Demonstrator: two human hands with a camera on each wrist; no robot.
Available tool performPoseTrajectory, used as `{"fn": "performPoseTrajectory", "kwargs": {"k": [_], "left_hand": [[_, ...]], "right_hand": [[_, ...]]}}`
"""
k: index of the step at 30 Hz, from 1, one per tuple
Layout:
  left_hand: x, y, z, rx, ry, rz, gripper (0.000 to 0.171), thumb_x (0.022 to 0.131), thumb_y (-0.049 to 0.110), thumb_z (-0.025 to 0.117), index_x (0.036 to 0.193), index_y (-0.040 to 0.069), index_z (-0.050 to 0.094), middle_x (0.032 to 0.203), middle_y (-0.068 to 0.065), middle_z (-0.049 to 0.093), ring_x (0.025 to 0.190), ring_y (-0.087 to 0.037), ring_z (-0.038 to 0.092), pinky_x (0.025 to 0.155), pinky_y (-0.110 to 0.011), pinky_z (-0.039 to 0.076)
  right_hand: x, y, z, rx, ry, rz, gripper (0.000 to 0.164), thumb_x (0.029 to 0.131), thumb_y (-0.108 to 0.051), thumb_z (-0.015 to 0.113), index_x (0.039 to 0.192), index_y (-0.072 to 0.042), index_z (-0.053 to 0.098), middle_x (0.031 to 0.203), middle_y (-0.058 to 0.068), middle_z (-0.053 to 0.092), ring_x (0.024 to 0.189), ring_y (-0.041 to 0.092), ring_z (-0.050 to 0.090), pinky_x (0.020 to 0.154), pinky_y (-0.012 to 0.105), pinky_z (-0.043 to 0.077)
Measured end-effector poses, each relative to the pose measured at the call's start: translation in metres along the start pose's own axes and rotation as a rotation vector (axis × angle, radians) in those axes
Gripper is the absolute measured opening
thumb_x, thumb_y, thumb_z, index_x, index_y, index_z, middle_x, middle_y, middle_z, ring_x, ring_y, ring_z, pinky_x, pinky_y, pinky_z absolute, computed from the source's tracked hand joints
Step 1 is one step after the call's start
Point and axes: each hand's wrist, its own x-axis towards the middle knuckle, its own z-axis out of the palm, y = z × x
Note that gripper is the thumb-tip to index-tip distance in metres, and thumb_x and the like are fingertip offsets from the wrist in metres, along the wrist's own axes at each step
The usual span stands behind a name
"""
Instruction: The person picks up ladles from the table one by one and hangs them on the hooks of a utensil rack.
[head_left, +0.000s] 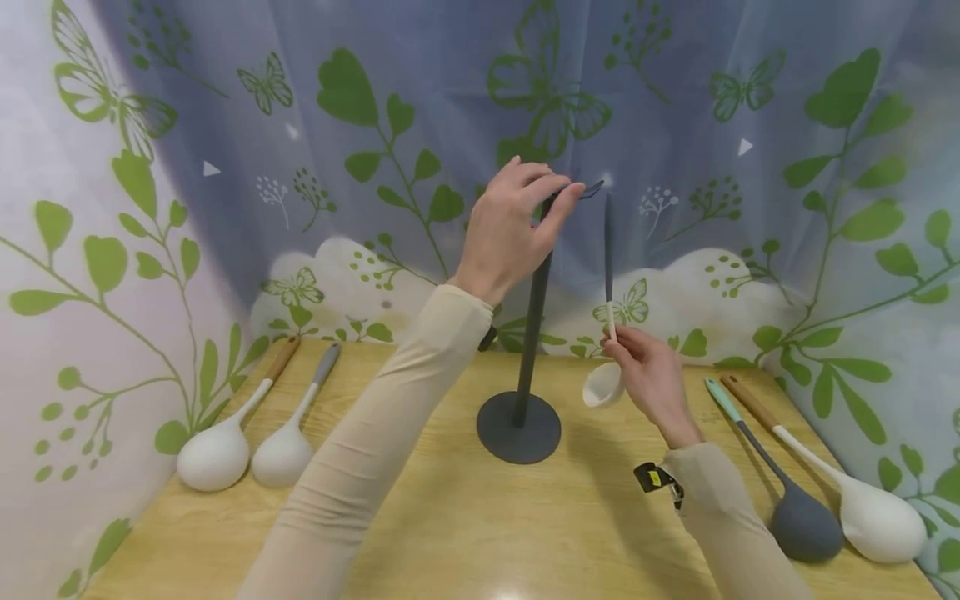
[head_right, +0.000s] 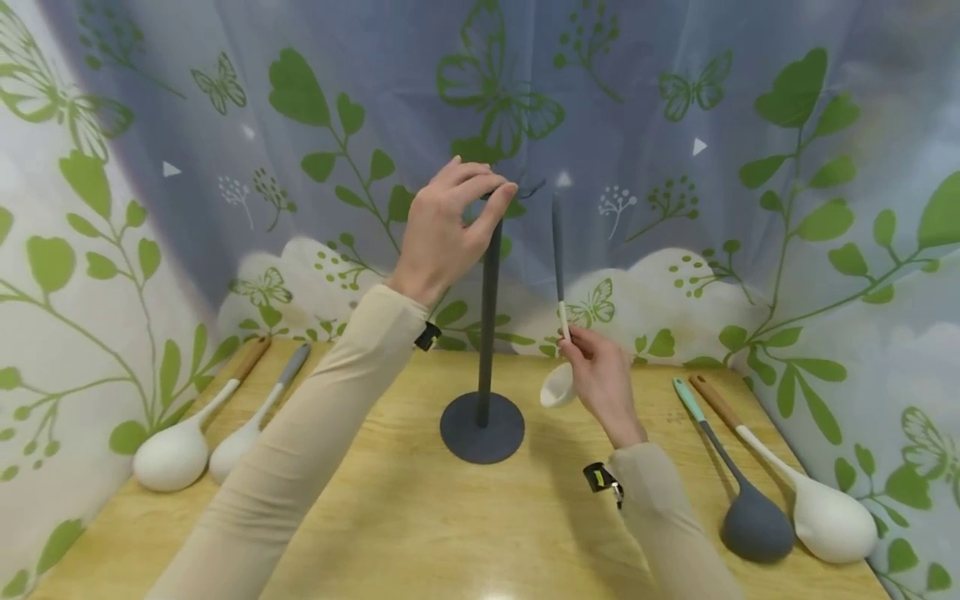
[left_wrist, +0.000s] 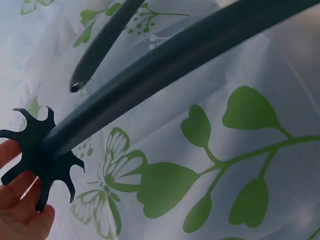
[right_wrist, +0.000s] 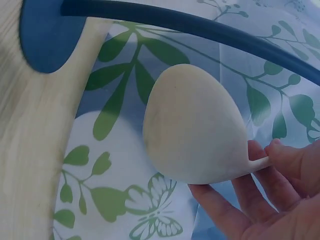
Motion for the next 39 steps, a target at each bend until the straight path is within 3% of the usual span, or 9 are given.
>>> {"fn": "performPoseTrajectory", "kwargs": {"k": [1, 3, 8, 17, 27, 39], "left_hand": [[-0.001, 0.0, 0.001, -0.008, -0.011, 0.003, 0.031, 0.096, 0.033, 0.054, 0.099, 0.008, 0.073, 0.099, -0.006, 0.068, 0.097, -0.018, 0.06, 0.113, -0.026, 0.021], [-0.001, -0.002, 0.002, -0.016, -0.017, 0.014, 0.03, 0.097, 0.031, 0.054, 0.097, 0.009, 0.074, 0.097, -0.005, 0.068, 0.095, -0.017, 0.059, 0.107, -0.026, 0.033], [-0.001, -0.003, 0.003, -0.008, -0.014, 0.018, 0.03, 0.096, 0.033, 0.056, 0.094, 0.009, 0.074, 0.099, -0.004, 0.068, 0.096, -0.016, 0.057, 0.081, -0.03, 0.051], [-0.002, -0.001, 0.001, -0.008, -0.037, -0.02, 0.03, 0.095, 0.032, 0.055, 0.095, 0.009, 0.075, 0.099, -0.004, 0.069, 0.095, -0.016, 0.059, 0.078, -0.031, 0.053], [0.001, -0.001, 0.0, -0.024, -0.025, -0.006, 0.029, 0.095, 0.029, 0.055, 0.092, 0.008, 0.076, 0.097, -0.005, 0.07, 0.094, -0.016, 0.059, 0.079, -0.03, 0.052], [0.0, -0.002, 0.001, -0.047, -0.007, 0.005, 0.029, 0.095, 0.028, 0.056, 0.092, 0.008, 0.076, 0.096, -0.005, 0.069, 0.095, -0.015, 0.059, 0.079, -0.029, 0.052]], "right_hand": [[0.001, -0.001, 0.0, 0.012, -0.008, 0.008, 0.034, 0.095, -0.02, 0.058, 0.124, -0.002, 0.061, 0.109, 0.021, 0.068, 0.094, 0.029, 0.065, 0.082, 0.054, 0.053], [0.004, -0.003, 0.0, 0.035, -0.016, 0.016, 0.037, 0.096, -0.022, 0.057, 0.127, -0.003, 0.058, 0.109, 0.021, 0.068, 0.093, 0.029, 0.065, 0.083, 0.054, 0.052], [0.011, -0.009, -0.001, 0.075, -0.016, 0.035, 0.038, 0.096, -0.023, 0.057, 0.128, -0.005, 0.058, 0.109, 0.019, 0.069, 0.094, 0.026, 0.065, 0.087, 0.052, 0.051], [0.021, -0.018, 0.004, 0.13, -0.04, 0.044, 0.033, 0.096, -0.023, 0.057, 0.125, -0.007, 0.062, 0.108, 0.019, 0.069, 0.096, 0.025, 0.064, 0.092, 0.052, 0.048], [0.033, -0.021, 0.003, 0.088, -0.043, 0.024, 0.031, 0.095, -0.022, 0.058, 0.122, -0.008, 0.064, 0.11, 0.017, 0.069, 0.098, 0.025, 0.064, 0.096, 0.054, 0.044], [0.042, -0.018, 0.004, 0.121, -0.059, 0.064, 0.03, 0.095, -0.022, 0.059, 0.122, -0.01, 0.065, 0.111, 0.016, 0.069, 0.098, 0.022, 0.064, 0.095, 0.051, 0.046]]}}
